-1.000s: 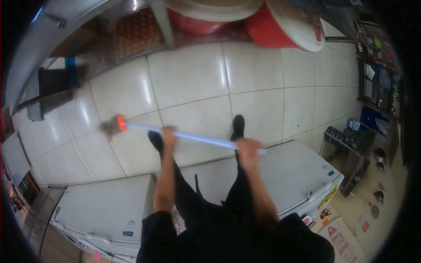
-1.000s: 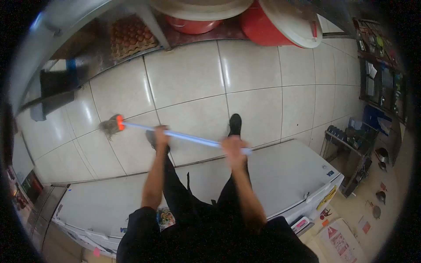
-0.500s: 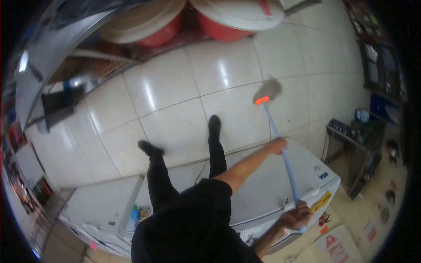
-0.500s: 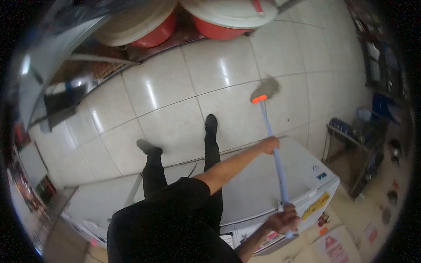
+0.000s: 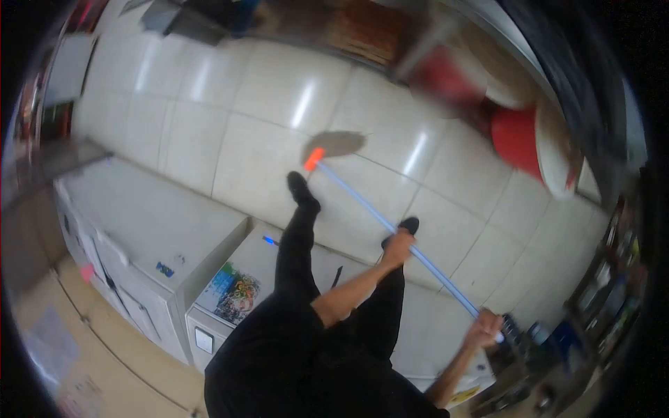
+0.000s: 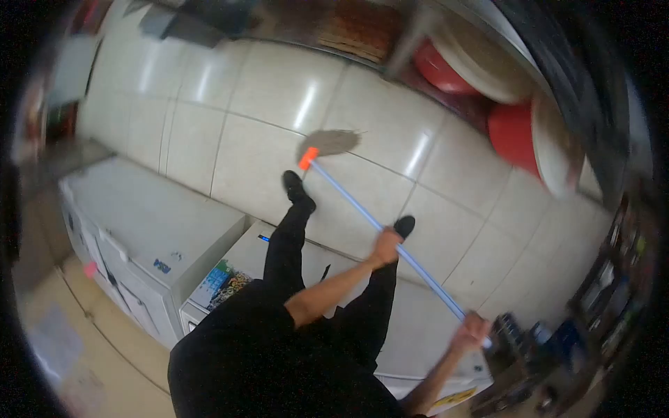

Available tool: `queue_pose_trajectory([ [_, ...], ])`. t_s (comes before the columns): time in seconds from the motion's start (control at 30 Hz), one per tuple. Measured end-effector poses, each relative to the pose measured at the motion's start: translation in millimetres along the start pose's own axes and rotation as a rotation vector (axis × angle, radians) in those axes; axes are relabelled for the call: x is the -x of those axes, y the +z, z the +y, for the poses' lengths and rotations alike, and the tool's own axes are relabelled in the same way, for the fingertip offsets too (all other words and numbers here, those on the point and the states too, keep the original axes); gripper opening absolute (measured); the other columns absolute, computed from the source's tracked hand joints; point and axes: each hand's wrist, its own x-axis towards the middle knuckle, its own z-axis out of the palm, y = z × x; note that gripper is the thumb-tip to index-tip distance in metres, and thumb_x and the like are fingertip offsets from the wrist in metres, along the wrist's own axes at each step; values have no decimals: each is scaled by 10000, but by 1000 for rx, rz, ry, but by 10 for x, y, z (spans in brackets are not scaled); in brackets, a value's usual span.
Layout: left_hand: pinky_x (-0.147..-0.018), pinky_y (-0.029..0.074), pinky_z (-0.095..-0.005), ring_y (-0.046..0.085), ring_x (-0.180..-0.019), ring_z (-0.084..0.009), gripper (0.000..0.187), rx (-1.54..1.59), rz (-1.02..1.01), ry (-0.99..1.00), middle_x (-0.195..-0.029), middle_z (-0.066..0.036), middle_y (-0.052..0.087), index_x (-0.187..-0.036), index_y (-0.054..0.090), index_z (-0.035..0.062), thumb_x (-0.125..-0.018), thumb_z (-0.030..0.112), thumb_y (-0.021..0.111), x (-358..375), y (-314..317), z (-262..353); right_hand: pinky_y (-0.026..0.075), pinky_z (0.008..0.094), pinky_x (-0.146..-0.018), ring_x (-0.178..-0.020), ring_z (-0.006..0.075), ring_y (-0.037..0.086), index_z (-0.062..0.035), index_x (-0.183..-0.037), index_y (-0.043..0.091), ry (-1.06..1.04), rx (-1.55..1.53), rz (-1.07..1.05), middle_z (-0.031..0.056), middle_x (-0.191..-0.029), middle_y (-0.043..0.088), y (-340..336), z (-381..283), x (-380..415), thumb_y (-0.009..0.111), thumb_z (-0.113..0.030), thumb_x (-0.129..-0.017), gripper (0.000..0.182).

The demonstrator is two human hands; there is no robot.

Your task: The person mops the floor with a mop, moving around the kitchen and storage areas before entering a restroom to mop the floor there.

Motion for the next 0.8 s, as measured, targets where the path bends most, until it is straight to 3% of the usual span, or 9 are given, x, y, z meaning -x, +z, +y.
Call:
queue_pose_trajectory([
  [0.03,-779,375,-445,507,-773,-330,143,-130,-224,-22,-777,-149,547,-665,577,68,-537,81,640,-114,-605,-564,401,322,-774,-720,184,500,-34,-735,518,41,85,-233,90,-693,532,416,448,39,389,-218,-908,284],
  [0.07,-758,365,-436,495,-775,-329,164,71,381,195,-784,-132,541,-668,577,84,-519,88,645,-57,-800,-1556,398,383,-869,-836,244,534,17,-811,537,130,179,-153,157,-820,581,1110,906,182,388,-214,-906,290],
  [0.27,-942,140,-696,319,-1219,-342,137,-303,575,-337,-1207,-175,431,-865,610,137,-741,139,552,249,-4712,-4147,395,300,-837,-822,167,541,14,-851,605,200,271,-909,82,-859,611,5106,3288,1587,514,-166,-858,202],
  [0.4,-781,330,-641,452,-999,-322,165,-518,699,-512,-952,-124,481,-779,590,96,-766,257,556,789,-6465,-4055,314,380,-962,-1062,209,485,-1,-1013,566,157,199,-1471,119,-1123,537,6435,3330,2537,482,-440,-870,470],
  [0.6,-931,251,-645,334,-1217,-365,145,-454,800,-394,-1214,-191,436,-913,549,116,-779,142,503,815,-5107,-3809,350,385,-932,-1193,218,367,-54,-1370,204,1228,-64,-1355,126,-1326,329,5426,2485,2025,499,-408,-859,688],
  [0.7,-995,209,-589,209,-1305,-335,285,-529,754,-445,-1346,-184,337,-1085,525,72,-875,232,416,612,-3427,-3234,443,231,-516,-690,120,533,-52,-1371,195,1082,705,-1483,122,-1168,510,3950,2603,1201,518,-285,-868,641],
  [0.73,-1000,203,-586,192,-1314,-321,323,-546,456,-569,-1338,-192,345,-1134,508,72,-880,248,414,495,-2914,-3072,288,177,-377,-475,51,359,-55,-1329,283,1103,798,-1345,64,-934,589,3491,2403,1058,524,-231,-866,550],
  [0.77,-975,241,-600,185,-1313,-335,315,-571,689,-533,-1319,-207,362,-1094,535,58,-883,257,414,298,-2111,-3018,299,171,-394,-494,49,375,-60,-1245,385,1084,896,-1236,17,-793,543,2907,2204,753,534,-223,-861,444],
  [0.8,-945,259,-630,201,-1300,-358,307,-478,392,-537,-1315,-215,363,-1051,560,30,-859,239,444,291,-1871,-2290,291,169,-397,-505,41,366,-63,-1173,443,1013,959,-1246,-22,-698,467,2491,1798,500,548,-219,-855,370],
])
